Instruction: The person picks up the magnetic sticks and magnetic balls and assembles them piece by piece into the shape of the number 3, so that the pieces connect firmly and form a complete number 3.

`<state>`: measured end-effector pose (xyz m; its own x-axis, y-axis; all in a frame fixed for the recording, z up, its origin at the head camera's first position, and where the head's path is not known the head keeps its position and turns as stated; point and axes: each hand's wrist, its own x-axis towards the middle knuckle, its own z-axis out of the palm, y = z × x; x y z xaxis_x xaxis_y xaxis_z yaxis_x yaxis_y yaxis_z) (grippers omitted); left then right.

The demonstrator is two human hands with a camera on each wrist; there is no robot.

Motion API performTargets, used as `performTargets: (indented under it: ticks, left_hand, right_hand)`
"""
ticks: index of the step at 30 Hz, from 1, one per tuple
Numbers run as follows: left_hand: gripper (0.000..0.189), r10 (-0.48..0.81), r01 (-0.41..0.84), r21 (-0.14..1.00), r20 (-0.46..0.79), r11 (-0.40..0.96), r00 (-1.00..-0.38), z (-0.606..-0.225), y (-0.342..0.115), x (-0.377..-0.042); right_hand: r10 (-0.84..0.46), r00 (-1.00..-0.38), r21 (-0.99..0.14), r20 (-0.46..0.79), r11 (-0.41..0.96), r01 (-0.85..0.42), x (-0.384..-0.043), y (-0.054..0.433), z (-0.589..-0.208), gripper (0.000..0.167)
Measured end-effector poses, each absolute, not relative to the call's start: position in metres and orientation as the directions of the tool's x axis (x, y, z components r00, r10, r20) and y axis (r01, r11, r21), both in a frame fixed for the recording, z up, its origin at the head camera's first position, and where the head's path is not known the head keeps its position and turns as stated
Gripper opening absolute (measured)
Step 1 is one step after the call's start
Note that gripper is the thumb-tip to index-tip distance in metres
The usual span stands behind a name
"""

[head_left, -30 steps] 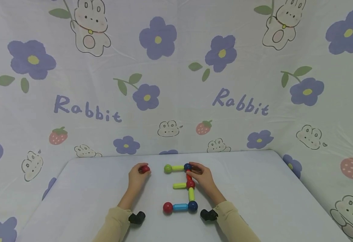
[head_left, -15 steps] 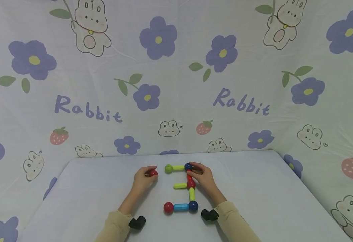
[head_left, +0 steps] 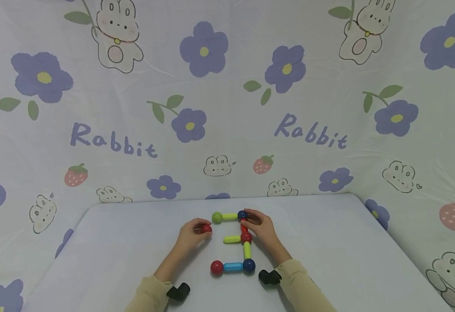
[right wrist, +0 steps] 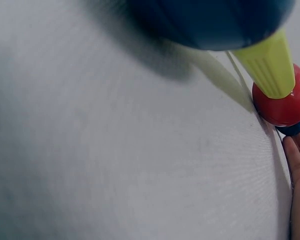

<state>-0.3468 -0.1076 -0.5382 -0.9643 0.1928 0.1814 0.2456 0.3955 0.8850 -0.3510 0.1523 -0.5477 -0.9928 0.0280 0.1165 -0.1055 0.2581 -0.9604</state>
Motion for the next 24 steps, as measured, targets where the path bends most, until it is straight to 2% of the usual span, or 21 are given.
performTargets:
  ticks: [10, 15, 24]
  left_hand:
    - [0.03, 0.339, 0.336, 0.87, 0.213, 0.361, -0.916, -0.538, -0.1, -0.339]
    - [0.033, 0.405, 0.377, 0.835, 0.208, 0.4, -0.89, -0.539, -0.097, -0.336]
    - [0.032, 0.42, 0.4, 0.823, 0.221, 0.404, -0.88, -0.543, -0.093, -0.333]
  right_hand:
    - [0.039, -0.992, -0.959, 0.121, 0.262, -0.107, -0.351, 0.152, -0.548, 0.046]
    - [0.009, -0.993, -0.962, 0.122, 0.249, -0.116, -0.34, 0.15, -0.53, 0.048]
    - [0.019, -0.992, -0.963, 0.128, 0.241, -0.12, -0.351, 0.152, -0.547, 0.048]
